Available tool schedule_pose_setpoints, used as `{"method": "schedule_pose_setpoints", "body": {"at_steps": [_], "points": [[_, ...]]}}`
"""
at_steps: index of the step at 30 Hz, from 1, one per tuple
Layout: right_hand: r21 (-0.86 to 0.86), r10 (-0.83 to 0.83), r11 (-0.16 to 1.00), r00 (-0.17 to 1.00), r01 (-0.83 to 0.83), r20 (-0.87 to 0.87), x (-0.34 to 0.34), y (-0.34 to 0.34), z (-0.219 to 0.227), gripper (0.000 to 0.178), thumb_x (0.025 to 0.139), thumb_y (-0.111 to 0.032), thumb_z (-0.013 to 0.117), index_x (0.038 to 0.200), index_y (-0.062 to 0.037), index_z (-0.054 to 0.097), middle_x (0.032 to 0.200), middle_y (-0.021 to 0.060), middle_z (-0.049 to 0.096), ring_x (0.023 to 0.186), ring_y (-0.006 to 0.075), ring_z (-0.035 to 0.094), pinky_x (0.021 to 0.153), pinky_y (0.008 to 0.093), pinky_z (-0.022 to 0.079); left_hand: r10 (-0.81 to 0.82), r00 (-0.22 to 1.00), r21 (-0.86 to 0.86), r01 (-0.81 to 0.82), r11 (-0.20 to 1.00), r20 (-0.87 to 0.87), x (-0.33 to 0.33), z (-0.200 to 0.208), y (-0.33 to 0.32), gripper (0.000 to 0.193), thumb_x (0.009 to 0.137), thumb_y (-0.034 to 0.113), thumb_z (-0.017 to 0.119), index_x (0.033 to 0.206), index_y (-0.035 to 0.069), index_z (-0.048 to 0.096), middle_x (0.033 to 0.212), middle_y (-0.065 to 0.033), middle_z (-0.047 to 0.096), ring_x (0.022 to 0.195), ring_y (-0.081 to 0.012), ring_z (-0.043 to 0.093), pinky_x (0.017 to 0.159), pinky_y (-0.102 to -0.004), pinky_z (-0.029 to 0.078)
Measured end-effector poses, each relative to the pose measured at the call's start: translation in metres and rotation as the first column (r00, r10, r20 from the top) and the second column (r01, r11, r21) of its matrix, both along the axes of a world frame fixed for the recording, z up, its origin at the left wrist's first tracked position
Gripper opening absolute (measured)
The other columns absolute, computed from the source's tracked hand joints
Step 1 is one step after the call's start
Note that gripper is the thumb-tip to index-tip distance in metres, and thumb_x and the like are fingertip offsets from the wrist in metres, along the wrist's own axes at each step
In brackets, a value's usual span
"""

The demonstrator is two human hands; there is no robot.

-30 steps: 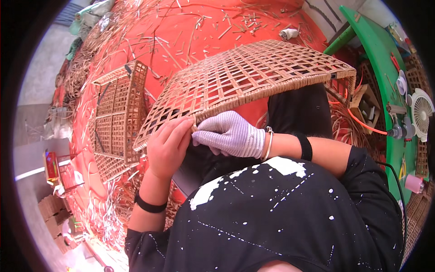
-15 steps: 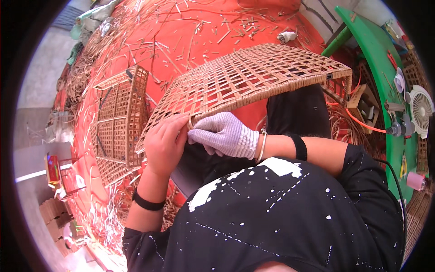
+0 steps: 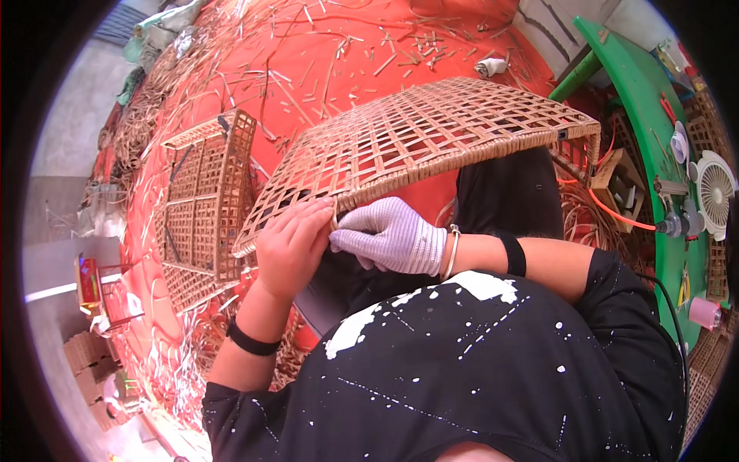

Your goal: The recorder is weaving bamboo or rattan strips into a furniture frame.

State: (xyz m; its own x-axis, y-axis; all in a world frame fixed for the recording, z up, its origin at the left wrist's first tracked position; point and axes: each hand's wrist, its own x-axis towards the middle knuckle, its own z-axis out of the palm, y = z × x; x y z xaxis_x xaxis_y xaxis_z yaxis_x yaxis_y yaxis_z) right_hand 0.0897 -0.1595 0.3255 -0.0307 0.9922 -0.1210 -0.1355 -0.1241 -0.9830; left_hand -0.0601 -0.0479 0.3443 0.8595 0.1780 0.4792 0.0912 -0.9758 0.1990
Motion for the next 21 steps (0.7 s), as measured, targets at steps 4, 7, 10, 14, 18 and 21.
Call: {"method": "schedule_pose_setpoints", "body": {"at_steps": [4,7,10,14,18,21], "points": [[0.032,0.028,0.999,0.999,-0.029,0.038,0.0014,-0.0004,-0.0004,0.025,0.088,-0.023,0.054,0.082,0.0000,0.062,0.054,0.0020,0.054,0.046,0.0065,0.051,0.043,0.0211,0.040,-0.005,1.000,-0.033,0.005,0.999,0.013,-0.0010,-0.0019,-0.0016,0.016,0.072,0.000,0.064,0.088,0.001,0.059,0.091,-0.0111,0.065,0.085,-0.0244,0.064,0.073,-0.0309,0.051],[-0.015,0.027,1.000,0.999,-0.028,-0.016,0.0030,0.0002,0.0019,0.025,0.088,-0.023,0.054,0.083,0.0002,0.062,0.053,0.0025,0.054,0.046,0.0067,0.051,0.043,0.0213,0.040,0.006,1.000,-0.102,-0.003,0.995,0.028,0.0002,-0.0049,0.0002,0.016,0.073,0.000,0.063,0.088,0.000,0.059,0.092,-0.0116,0.065,0.084,-0.0245,0.064,0.071,-0.0306,0.052],[0.032,0.039,0.999,0.998,-0.040,0.039,0.0025,0.0004,-0.0031,0.025,0.089,-0.023,0.053,0.083,-0.0003,0.062,0.053,0.0019,0.054,0.045,0.0069,0.051,0.042,0.0209,0.040,-0.011,1.000,-0.091,0.013,0.996,0.024,0.0007,-0.0052,0.0013,0.016,0.073,-0.001,0.063,0.088,0.000,0.059,0.091,-0.0121,0.065,0.083,-0.0245,0.064,0.071,-0.0307,0.052],[-0.009,0.019,1.000,1.000,-0.019,-0.006,0.0022,0.0022,-0.0004,0.025,0.088,-0.025,0.053,0.084,-0.0019,0.062,0.053,0.0010,0.054,0.044,0.0060,0.051,0.040,0.0191,0.039,-0.005,1.000,-0.039,0.005,0.999,0.000,0.0037,-0.0016,0.0036,0.016,0.073,0.001,0.063,0.089,0.001,0.060,0.093,-0.0110,0.065,0.085,-0.0237,0.064,0.071,-0.0306,0.051],[-0.142,-0.023,0.990,0.996,0.011,-0.090,0.0020,0.0047,0.0000,0.026,0.088,-0.028,0.055,0.084,-0.0036,0.063,0.054,0.0005,0.054,0.044,0.0052,0.050,0.039,0.0180,0.039,0.067,0.996,-0.042,-0.069,0.997,-0.057,0.0071,-0.0040,0.0048,0.017,0.074,0.004,0.062,0.091,0.004,0.061,0.095,-0.0097,0.065,0.087,-0.0229,0.063,0.072,-0.0312,0.050],[-0.159,-0.016,0.987,0.995,0.000,-0.099,0.0039,0.0026,0.0051,0.026,0.087,-0.030,0.055,0.085,-0.0045,0.063,0.055,0.0003,0.055,0.043,0.0052,0.050,0.039,0.0180,0.039,0.112,0.994,-0.028,-0.112,0.993,-0.015,0.0083,-0.0050,0.0015,0.021,0.072,0.005,0.064,0.093,0.006,0.061,0.091,-0.0089,0.064,0.080,-0.0240,0.062,0.070,-0.0312,0.049]]}}
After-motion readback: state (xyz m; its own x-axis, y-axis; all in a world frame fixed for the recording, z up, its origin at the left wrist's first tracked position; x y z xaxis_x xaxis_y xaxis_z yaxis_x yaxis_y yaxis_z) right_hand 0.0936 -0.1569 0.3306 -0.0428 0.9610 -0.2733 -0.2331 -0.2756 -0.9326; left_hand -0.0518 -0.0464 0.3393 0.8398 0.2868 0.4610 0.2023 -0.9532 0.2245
